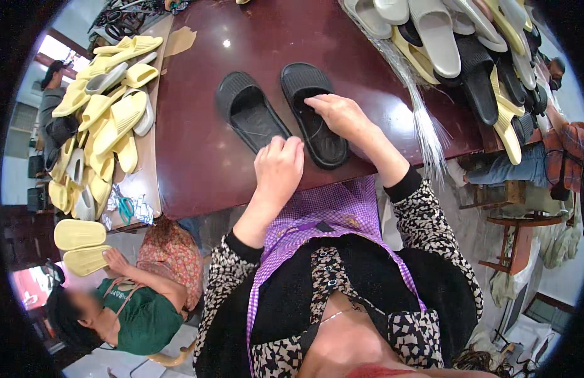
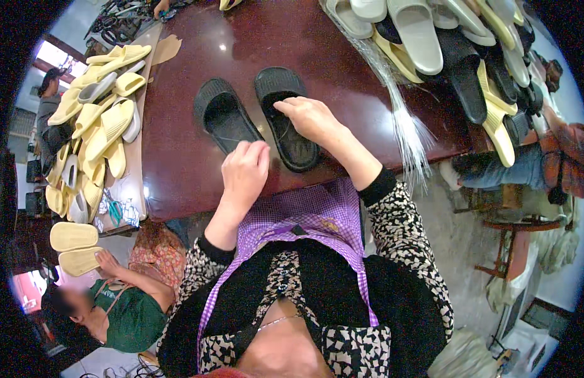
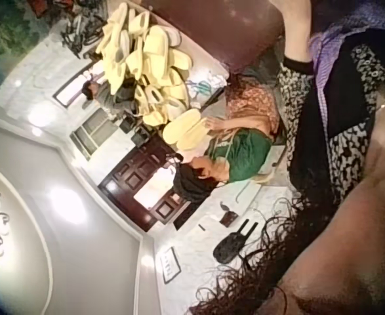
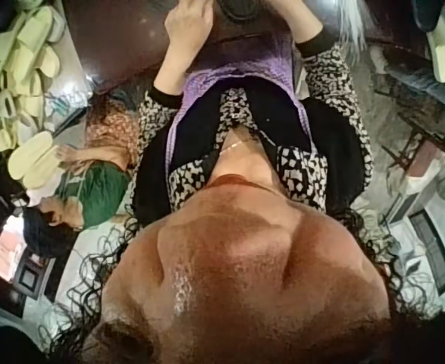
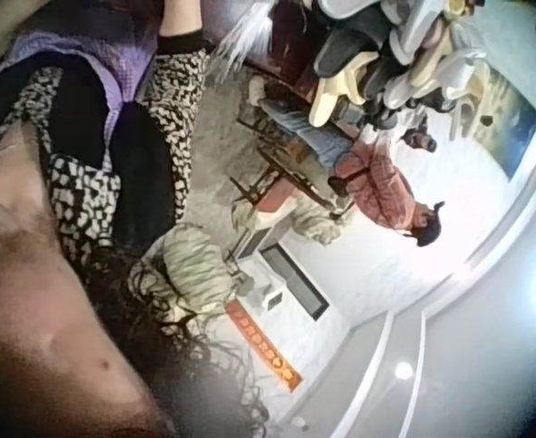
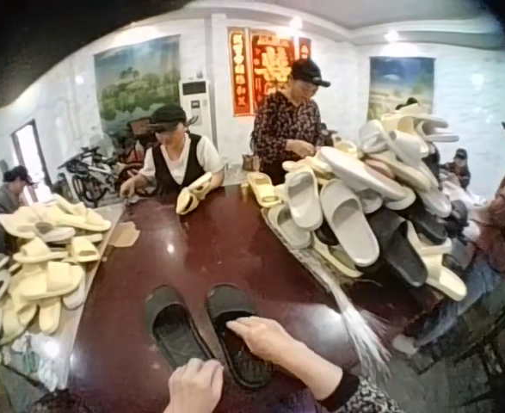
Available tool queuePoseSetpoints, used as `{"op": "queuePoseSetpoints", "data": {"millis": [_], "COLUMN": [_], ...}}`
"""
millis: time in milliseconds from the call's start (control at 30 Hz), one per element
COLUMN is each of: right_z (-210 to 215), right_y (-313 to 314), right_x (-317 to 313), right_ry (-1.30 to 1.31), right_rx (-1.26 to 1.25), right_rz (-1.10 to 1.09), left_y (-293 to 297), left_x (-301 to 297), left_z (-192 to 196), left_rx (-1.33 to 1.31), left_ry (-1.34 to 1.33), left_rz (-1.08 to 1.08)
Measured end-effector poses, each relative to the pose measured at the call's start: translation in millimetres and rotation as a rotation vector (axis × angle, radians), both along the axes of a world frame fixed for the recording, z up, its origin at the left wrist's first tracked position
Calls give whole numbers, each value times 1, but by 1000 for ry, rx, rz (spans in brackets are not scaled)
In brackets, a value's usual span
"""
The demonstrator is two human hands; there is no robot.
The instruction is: The person pairs slide sandals together by threading plastic fasteners through each pair and connecting the fasteners by hand.
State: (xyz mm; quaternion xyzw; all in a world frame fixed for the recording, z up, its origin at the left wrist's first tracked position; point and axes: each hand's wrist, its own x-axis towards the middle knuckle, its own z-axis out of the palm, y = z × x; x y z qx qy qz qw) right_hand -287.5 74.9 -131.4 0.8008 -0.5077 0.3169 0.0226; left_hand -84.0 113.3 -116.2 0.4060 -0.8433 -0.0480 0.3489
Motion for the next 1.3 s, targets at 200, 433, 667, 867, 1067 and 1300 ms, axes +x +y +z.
{"op": "queuePoseSetpoints", "data": {"millis": [200,433,667,867,1067,1300], "right_z": [6,5,13,4,-2,1], "right_y": [22,32,24,26,25,23], "right_x": [-7,-18,-24,-29,-33,-27], "right_ry": [-151,-323,-417,-414,-446,-421], "right_rx": [79,143,146,170,222,228], "right_rz": [-126,-128,-81,-103,-142,-166], "left_y": [-42,-32,-44,-41,-19,1], "left_x": [-25,-44,-45,-40,-34,-34], "left_z": [-11,-3,-9,-12,-18,-11], "left_rx": [-11,30,-51,-138,-24,-39], "left_ry": [-83,-172,-274,-165,-109,-189], "left_rz": [47,14,59,-69,-41,-2]}}
